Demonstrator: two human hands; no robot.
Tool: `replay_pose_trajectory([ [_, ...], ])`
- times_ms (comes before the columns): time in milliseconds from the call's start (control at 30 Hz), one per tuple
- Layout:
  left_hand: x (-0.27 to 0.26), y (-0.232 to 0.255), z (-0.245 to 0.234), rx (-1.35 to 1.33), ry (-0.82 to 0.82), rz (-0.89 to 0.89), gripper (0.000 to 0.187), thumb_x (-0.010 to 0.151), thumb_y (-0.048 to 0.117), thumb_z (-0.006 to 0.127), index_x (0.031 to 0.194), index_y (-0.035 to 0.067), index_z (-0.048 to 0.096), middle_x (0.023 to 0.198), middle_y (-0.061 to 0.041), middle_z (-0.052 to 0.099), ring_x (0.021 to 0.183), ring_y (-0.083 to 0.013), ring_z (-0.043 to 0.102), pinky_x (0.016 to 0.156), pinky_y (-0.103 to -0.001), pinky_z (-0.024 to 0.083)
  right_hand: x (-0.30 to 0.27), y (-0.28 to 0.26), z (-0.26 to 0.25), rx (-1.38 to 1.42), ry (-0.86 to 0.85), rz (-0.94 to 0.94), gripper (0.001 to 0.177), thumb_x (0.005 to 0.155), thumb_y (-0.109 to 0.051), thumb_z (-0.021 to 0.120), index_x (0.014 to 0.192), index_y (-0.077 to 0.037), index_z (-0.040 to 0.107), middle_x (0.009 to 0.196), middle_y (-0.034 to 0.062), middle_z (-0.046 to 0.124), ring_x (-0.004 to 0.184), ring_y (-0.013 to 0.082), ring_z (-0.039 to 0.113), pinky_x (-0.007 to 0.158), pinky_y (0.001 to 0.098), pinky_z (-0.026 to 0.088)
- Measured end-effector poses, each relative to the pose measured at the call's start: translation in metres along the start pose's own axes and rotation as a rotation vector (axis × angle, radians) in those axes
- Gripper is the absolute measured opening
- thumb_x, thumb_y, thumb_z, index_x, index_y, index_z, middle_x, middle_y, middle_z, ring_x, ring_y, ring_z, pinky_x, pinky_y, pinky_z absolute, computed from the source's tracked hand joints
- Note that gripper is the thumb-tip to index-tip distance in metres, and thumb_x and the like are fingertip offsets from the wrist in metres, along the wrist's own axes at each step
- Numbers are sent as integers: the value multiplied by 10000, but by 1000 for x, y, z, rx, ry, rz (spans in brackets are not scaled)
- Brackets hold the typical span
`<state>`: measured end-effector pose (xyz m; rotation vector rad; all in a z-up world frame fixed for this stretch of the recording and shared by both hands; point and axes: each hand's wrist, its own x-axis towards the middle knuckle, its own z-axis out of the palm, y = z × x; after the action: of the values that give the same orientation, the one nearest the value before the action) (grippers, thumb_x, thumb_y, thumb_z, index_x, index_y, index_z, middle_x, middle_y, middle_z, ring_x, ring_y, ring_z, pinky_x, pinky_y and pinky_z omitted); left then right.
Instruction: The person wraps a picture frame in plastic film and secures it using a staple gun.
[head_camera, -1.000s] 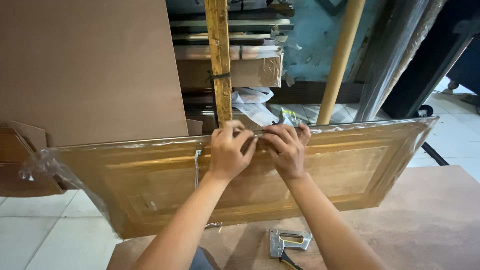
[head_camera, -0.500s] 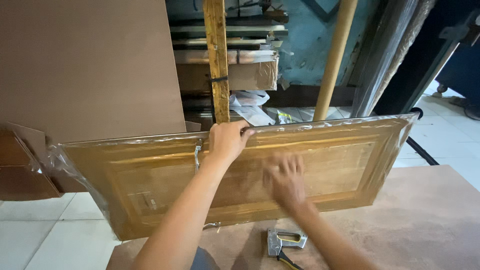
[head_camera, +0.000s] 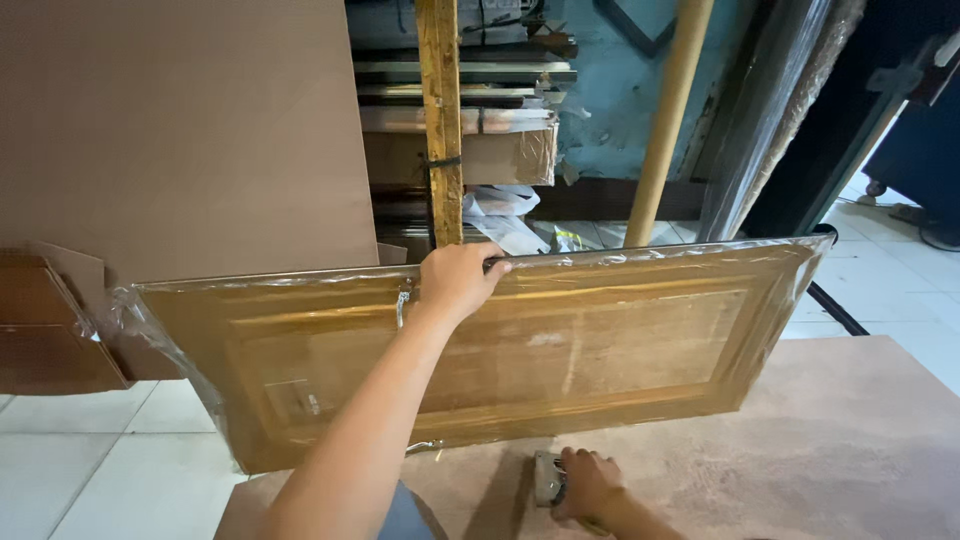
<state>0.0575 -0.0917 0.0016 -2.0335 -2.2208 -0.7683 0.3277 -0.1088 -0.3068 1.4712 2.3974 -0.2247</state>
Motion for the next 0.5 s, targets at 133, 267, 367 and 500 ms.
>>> replay_pose_trajectory([
  [133,-2,3,-2,9,-43,-48,341,992,531,562,1233,353,725,931,-57,775,932,-334,712,756,-459,526,-29,-30,-80,463,-242,184,678,693,-647,571,1011,-73,740,1011,153,759,920,260,745,718,340,518],
  [267,1,2,5,41,46,11,300,979,503,574,1171,348,745,915,-74,778,885,-371,719,736,-497,519,-54,-48,-163,1317,16,-118,565,750,-164,596,1307,-120,677,1296,15,736,1158,138,663,1029,277,463],
  [367,-7,4,-9,32,1,35,301,985,451,551,1188,332,738,1019,-69,783,1001,-360,719,873,-485,506,-46,-46,-208,1167,263,13,330,767,-299,644,963,-60,762,928,143,769,903,274,733,817,390,521],
  [500,-12,6,-17,23,-61,29,319,991,419,522,1221,334,727,1085,-69,785,1115,-339,714,1010,-451,494,-33,-55,-256,827,548,122,423,797,-493,688,649,-97,692,618,137,663,688,321,702,625,440,488],
])
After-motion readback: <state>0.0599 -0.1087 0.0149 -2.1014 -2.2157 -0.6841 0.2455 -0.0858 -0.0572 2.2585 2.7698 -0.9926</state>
